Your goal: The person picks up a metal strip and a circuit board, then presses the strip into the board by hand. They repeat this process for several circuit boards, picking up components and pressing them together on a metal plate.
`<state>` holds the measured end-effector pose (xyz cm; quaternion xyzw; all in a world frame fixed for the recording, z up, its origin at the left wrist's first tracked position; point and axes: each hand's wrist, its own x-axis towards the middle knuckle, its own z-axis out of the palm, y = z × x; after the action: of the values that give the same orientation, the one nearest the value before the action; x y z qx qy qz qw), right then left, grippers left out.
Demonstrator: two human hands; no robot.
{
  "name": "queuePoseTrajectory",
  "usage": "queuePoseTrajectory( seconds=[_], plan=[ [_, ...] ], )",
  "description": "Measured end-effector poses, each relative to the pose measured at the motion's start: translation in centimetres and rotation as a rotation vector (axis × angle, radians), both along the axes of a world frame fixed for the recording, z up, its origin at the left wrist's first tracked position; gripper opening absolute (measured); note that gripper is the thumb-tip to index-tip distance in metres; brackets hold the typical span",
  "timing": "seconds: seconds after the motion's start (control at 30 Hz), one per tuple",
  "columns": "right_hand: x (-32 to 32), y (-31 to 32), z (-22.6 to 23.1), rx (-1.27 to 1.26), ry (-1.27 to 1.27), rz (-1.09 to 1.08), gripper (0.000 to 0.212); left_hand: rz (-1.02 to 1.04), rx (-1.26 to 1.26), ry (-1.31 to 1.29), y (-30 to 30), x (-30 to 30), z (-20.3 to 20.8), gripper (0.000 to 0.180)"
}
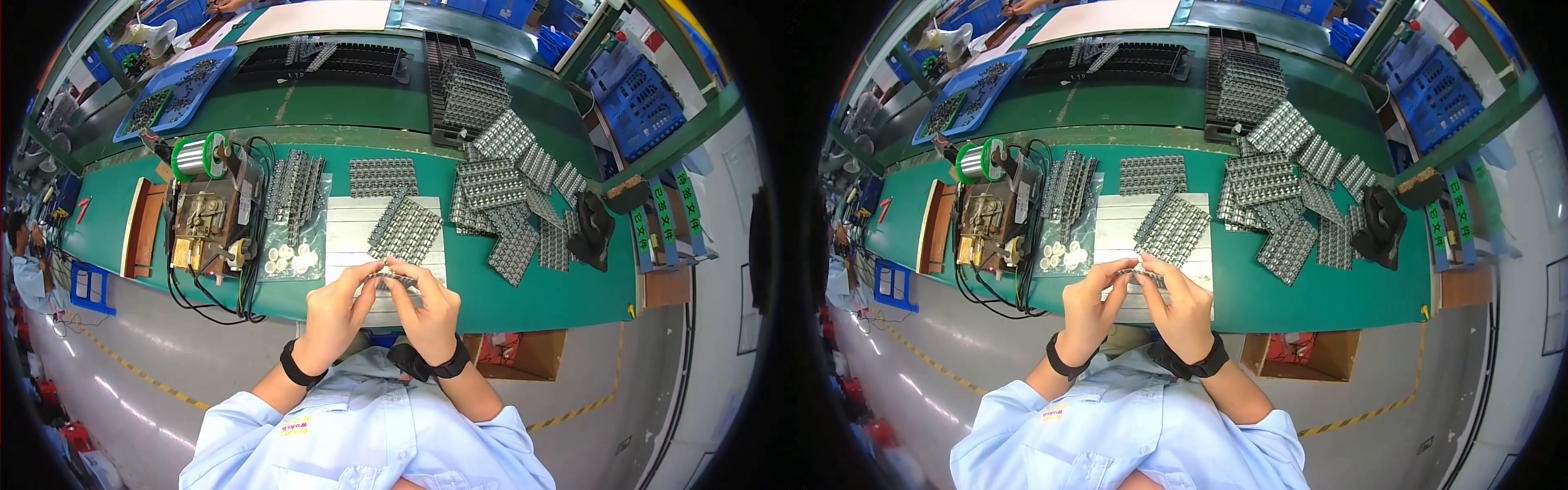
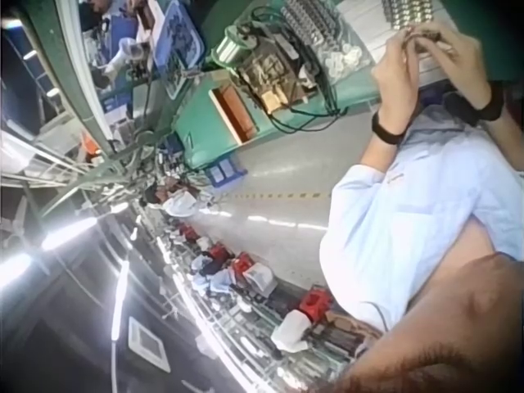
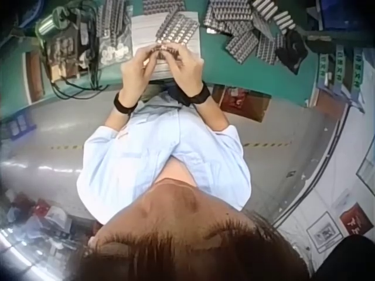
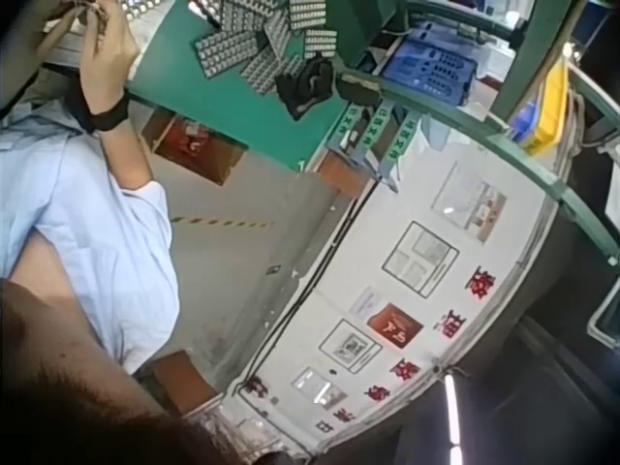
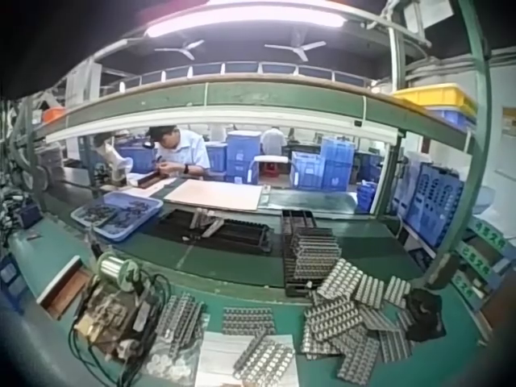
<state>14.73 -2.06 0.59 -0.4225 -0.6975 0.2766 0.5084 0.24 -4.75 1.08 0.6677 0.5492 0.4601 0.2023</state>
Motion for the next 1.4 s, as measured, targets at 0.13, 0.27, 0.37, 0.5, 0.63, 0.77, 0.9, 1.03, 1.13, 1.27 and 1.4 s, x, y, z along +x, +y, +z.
queuePoseTrajectory(
  seconds=[0.13, 0.27, 0.37, 0.5, 0.63, 0.77, 0.9, 1.03, 1.13, 1.27, 1.4],
  plan=[
    [0.1, 0.1, -0.3, 0.004, -0.009, 0.013, 0.022, -0.01, -0.014, -0.003, 0.1, -0.1, 0.2, 0.023],
    [0.8, 0.8, 0.4, -0.01, -0.048, 0.078, 0.031, -0.023, 0.015, -0.129, 1.0, -0.4, 0.4, 0.024],
    [1.3, 0.8, 0.0, -0.081, -0.103, 0.118, 0.036, -0.071, 0.011, -0.166, 1.3, -0.9, -1.1, 0.024],
    [1.4, 0.7, -1.7, -0.211, -0.184, 0.12, 0.037, -0.137, -0.062, -0.075, 1.2, -1.3, -2.8, 0.022],
    [1.1, 0.6, -2.1, -0.198, -0.202, 0.069, 0.032, -0.071, -0.083, 0.012, 0.9, -1.0, -2.9, 0.018],
    [0.8, 0.5, -2.1, -0.192, -0.228, 0.046, 0.03, -0.011, -0.049, -0.002, 0.5, -0.4, -3.0, 0.017],
    [0.6, 0.3, -2.3, -0.178, -0.24, 0.013, 0.028, 0.036, -0.043, 0.005, 0.3, 0.0, -2.9, 0.016],
    [0.2, 0.0, -2.2, -0.135, -0.255, -0.027, 0.027, 0.082, -0.029, -0.004, 0.3, 0.5, -3.4, 0.017],
    [0.1, 0.0, -2.0, -0.102, -0.292, -0.054, 0.027, 0.114, -0.018, -0.035, 0.4, 0.6, -3.5, 0.017],
    [1.0, 0.8, -1.7, -0.047, -0.244, 0.073, 0.026, 0.074, 0.01, 0.008, 1.4, 0.3, -0.4, 0.025],
    [1.8, 1.6, -1.2, -0.121, -0.251, 0.212, 0.027, -0.071, 0.105, -0.343, 2.2, 0.6, 1.2, 0.03]
  ],
)
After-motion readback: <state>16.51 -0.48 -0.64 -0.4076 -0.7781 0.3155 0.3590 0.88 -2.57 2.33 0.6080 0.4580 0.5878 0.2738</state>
